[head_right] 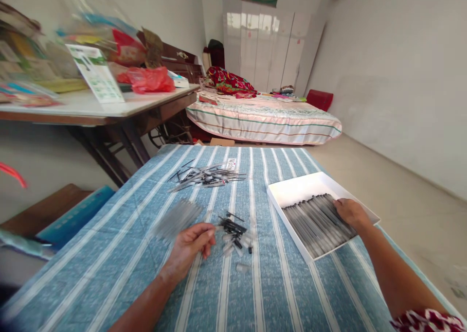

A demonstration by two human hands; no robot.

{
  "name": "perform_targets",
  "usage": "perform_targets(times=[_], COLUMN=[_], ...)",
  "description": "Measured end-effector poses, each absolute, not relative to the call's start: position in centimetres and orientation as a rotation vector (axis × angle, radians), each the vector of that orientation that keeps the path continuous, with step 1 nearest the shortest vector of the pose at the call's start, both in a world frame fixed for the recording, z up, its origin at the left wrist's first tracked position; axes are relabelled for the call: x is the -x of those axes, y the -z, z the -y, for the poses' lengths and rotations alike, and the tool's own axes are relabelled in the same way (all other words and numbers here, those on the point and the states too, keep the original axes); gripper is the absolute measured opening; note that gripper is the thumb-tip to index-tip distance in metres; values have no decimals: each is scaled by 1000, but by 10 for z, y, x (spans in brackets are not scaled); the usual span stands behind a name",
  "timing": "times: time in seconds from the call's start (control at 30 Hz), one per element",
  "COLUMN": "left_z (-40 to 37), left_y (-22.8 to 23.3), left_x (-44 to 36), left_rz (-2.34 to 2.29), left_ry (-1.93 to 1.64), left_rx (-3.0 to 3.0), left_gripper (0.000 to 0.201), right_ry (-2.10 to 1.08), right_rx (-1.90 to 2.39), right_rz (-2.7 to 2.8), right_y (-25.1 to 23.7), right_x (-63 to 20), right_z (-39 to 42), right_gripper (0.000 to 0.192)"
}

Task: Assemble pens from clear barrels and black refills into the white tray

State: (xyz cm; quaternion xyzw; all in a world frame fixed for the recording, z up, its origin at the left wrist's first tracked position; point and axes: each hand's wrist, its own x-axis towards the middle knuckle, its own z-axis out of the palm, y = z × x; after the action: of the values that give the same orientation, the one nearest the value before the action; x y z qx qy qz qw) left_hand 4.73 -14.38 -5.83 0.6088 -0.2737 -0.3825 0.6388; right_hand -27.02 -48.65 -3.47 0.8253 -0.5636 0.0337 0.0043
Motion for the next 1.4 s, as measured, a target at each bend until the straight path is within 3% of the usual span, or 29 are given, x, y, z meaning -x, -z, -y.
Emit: perform_targets(times=[0.2,0.33,0.43,0.53,0.63,0.73,0.93,1.1,1.23,1.4], left_z=[142,141,139,137,133,133,143,147,146,148], left_y=[55,57,64,70,71,67,58,57,59,62], left_x=[-51,-65,-75,-79,-77,-73,-68,-69,-70,-68], left_rz=[596,540,576,788,1016,1146,1245,1285,1238,1112], left_ry=[793,581,334,63,-103,-162,-97,-86,-102,-1], left_rx=[-1391,-1493,-1684,-1883,-2068,-2231,-2572,-2634,-2495,-2046], left_gripper=[26,26,27,25,23,25,21,24,19,15], right_ry=[-34,-581,-845,-431,-9,140,62,-220,-463,-505], right_rx=[-2594,-2663,-3022,-3277,-3169,-3137,-3484,-3713,-4011,-4154], right_rz=[1860,1655,1352,1152,1131,1117,1004,1048,1107,1163], right_y=[15,-3,-7,1,16,29,42,42,40,42], right_x=[268,226,172,119,87,79,91,90,85,82], right_z=[471,418,363,327,318,324,342,343,337,332], right_gripper=[43,33,30,26,21,19,9,10,12,14])
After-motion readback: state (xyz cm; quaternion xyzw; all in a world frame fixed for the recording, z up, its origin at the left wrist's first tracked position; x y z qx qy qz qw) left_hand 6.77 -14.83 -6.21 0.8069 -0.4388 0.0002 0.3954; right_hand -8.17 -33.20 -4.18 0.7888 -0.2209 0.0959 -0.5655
